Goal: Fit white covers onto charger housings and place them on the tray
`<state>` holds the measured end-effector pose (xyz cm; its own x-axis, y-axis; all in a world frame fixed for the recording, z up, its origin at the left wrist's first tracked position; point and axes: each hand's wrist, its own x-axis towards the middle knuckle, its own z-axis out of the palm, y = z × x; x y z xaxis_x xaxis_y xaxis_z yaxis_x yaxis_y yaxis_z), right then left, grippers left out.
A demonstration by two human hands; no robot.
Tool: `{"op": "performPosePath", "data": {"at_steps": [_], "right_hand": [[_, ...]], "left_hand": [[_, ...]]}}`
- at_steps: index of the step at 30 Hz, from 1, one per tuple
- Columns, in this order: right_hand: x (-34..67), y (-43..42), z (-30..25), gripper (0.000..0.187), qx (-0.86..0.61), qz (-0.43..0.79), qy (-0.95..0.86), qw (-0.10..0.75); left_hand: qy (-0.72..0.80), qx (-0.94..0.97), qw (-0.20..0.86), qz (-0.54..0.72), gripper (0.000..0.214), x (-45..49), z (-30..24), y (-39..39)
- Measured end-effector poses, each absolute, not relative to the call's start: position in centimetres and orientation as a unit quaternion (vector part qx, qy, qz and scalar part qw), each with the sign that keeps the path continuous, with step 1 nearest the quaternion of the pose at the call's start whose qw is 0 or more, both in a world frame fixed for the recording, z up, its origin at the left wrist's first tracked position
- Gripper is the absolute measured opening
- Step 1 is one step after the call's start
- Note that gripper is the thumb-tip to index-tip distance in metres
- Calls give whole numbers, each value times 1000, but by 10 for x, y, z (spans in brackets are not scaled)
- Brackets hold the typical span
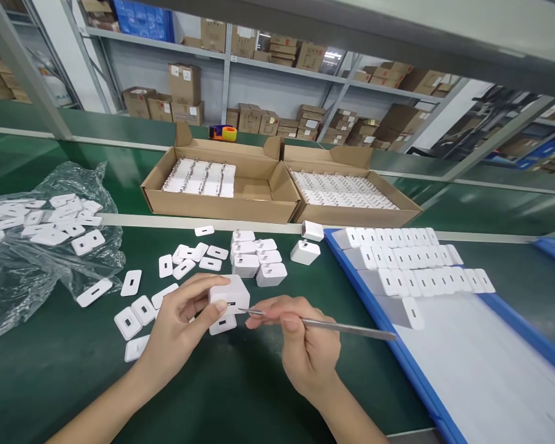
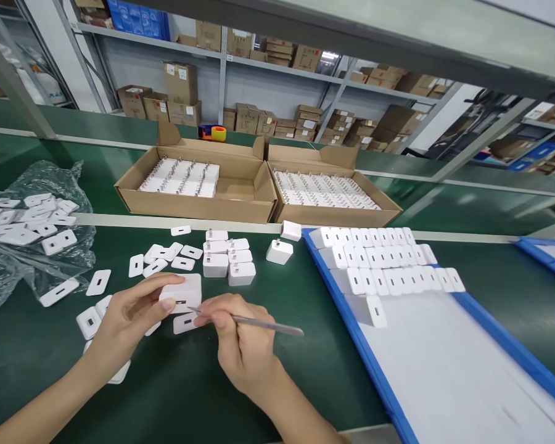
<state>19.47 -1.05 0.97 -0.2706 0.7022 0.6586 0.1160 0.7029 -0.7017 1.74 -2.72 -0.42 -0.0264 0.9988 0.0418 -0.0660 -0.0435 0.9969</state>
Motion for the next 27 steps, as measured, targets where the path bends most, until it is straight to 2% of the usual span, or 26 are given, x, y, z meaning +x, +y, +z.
{"op": "performPosePath", "data": {"at_steps": [12, 22, 27], "right_hand": [[187, -13, 8, 18, -243, 170, -779, 552], [186, -10, 8, 22, -253, 182, -799, 514], [185, -6, 14, 30, -282, 205, -806, 478]], "left_hand": [[469, 543, 452, 530, 17, 16, -7, -31], [460, 566, 392, 561, 20, 21, -14, -32], [468, 558, 396, 559, 17, 21, -17, -32]]}}
